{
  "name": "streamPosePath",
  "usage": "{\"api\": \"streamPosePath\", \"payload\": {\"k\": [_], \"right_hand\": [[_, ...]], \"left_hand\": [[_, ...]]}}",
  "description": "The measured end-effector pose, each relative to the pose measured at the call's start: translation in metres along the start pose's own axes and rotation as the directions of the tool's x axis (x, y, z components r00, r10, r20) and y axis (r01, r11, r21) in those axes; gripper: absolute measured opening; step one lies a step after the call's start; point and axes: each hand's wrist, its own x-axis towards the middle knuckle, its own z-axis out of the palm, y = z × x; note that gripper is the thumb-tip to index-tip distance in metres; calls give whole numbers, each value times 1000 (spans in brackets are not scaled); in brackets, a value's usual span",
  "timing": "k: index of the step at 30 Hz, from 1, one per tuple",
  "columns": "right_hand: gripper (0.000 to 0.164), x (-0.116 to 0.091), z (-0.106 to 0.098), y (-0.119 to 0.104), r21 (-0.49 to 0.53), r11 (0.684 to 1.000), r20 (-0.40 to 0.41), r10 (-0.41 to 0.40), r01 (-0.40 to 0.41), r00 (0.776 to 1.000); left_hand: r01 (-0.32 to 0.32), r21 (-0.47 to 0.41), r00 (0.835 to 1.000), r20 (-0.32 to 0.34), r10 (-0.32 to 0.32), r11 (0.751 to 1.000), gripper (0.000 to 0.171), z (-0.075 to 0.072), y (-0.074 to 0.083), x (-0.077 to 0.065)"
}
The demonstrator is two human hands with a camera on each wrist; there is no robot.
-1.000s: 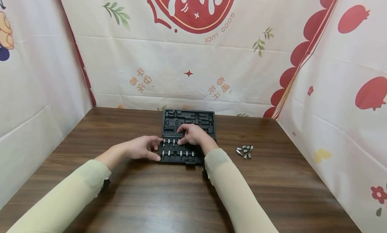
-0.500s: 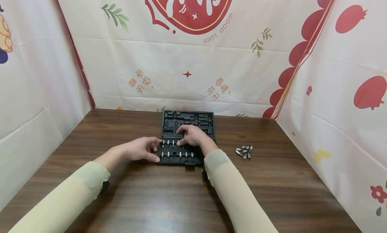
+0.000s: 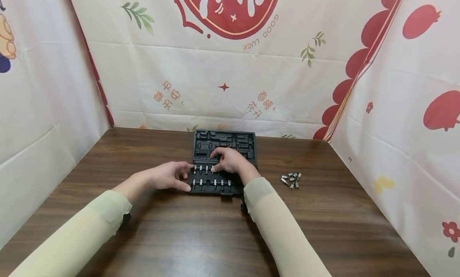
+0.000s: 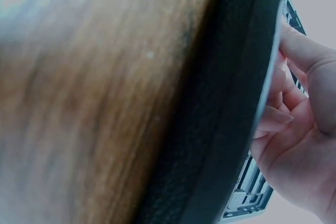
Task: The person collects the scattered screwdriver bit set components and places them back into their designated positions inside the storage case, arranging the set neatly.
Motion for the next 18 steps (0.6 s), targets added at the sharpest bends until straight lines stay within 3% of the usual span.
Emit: {"api": "streamPosePath", "payload": {"k": [18], "right_hand": [[46, 2, 1, 0, -9, 1000, -11, 15, -15, 1000]], "left_hand": [[5, 23, 1000, -2, -5, 1000, 83, -1, -2, 1]]}}
